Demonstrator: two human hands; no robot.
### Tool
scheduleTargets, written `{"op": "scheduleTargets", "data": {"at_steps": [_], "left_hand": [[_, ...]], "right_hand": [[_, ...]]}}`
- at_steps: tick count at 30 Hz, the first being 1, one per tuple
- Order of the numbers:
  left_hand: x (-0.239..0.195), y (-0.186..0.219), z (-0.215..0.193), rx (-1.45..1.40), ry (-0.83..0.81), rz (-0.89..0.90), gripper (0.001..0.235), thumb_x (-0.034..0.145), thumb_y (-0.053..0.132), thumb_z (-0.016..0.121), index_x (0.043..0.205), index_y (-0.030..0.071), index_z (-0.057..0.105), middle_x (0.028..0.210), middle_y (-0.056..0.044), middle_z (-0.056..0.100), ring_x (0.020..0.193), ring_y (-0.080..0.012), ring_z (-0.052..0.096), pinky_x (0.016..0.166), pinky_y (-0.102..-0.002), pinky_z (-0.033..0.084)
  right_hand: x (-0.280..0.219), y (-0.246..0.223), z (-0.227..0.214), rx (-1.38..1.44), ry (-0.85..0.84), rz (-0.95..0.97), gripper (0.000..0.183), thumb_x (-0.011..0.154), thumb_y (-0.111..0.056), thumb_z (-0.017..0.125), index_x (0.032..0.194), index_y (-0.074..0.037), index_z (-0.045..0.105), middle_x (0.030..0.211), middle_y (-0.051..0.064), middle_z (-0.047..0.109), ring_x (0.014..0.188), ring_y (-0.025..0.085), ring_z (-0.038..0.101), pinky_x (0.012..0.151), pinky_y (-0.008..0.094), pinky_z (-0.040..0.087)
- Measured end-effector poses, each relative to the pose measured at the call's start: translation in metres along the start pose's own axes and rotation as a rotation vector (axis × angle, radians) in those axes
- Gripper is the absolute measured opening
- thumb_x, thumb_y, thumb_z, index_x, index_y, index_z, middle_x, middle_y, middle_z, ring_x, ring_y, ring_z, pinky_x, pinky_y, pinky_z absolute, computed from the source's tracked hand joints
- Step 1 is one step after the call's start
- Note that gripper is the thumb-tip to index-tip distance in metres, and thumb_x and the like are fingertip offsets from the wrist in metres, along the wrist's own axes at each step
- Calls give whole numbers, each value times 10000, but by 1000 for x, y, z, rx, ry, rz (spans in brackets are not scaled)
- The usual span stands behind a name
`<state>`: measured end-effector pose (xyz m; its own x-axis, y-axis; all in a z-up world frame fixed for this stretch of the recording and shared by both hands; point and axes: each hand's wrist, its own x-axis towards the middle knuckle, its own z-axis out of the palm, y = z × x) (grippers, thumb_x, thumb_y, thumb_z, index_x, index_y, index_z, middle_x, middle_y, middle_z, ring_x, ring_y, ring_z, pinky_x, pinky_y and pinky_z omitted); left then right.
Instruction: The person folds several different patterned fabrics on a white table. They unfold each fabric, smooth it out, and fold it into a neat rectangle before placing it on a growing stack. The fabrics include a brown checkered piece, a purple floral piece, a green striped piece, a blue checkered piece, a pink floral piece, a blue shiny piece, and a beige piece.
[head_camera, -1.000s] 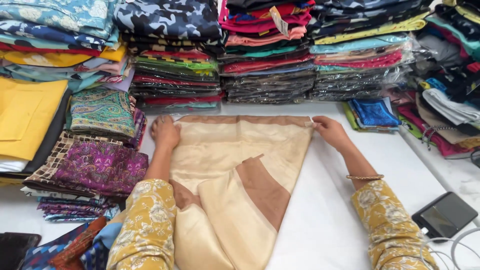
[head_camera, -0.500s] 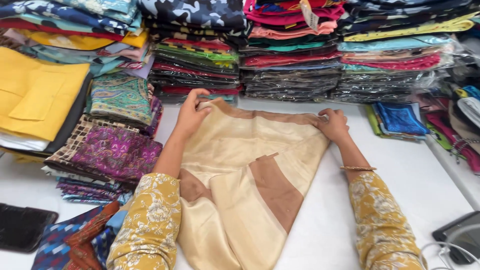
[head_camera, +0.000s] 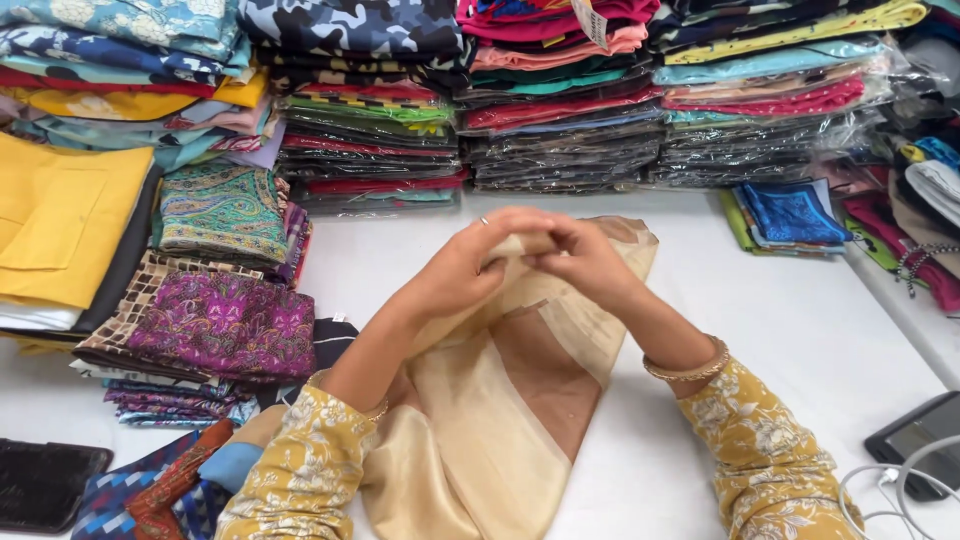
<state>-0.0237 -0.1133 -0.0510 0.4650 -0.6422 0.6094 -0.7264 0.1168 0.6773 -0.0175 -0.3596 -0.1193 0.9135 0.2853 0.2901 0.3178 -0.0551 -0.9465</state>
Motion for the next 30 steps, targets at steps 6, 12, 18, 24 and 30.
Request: {"op": "scheduleTargets", "data": {"at_steps": [6,12,18,24,30], "left_hand": [[7,35,-9,-52,66,-215,614,871,33,699,1433,137,473,1417,-76,518,1156,-191,608,940,-322,542],[2,16,15,-117,273,-303,303,899,91,753,1192,55,682,1069,-43,736,986,-114,672,870,-274,556],[3,37,18,-25,311,-313,145,888,57,728,1028,18,735,928,-41,720,865,-100,657,777,-263,535],[3,46,23,-103,278,-336,140,900,71,727,1026,17,757,935,-53,714,850,-108,646,756,-273,530],[0,27,0,250,101,-313,200,881,142,735,1054,42,751,900,-118,751,785,-220,701,741,-328,545]], "right_hand": [[-17,-58,4,-101,76,-239,230,942,-7,750,1155,2,664,1071,-5,650,1017,80,628,910,263,533],[-26,-85,25,-342,75,-281,295,907,-50,763,1186,-4,679,1051,19,705,973,82,670,872,252,549],[-32,-83,22,-219,74,-288,220,965,-63,734,1162,12,672,1081,38,716,988,93,673,881,253,566],[-33,-81,20,-228,139,-256,116,980,-34,718,1084,16,711,964,60,751,866,100,701,795,253,586],[-26,-87,-17,-188,347,-341,115,943,58,676,1050,24,700,996,42,713,906,114,718,798,285,634]]}}
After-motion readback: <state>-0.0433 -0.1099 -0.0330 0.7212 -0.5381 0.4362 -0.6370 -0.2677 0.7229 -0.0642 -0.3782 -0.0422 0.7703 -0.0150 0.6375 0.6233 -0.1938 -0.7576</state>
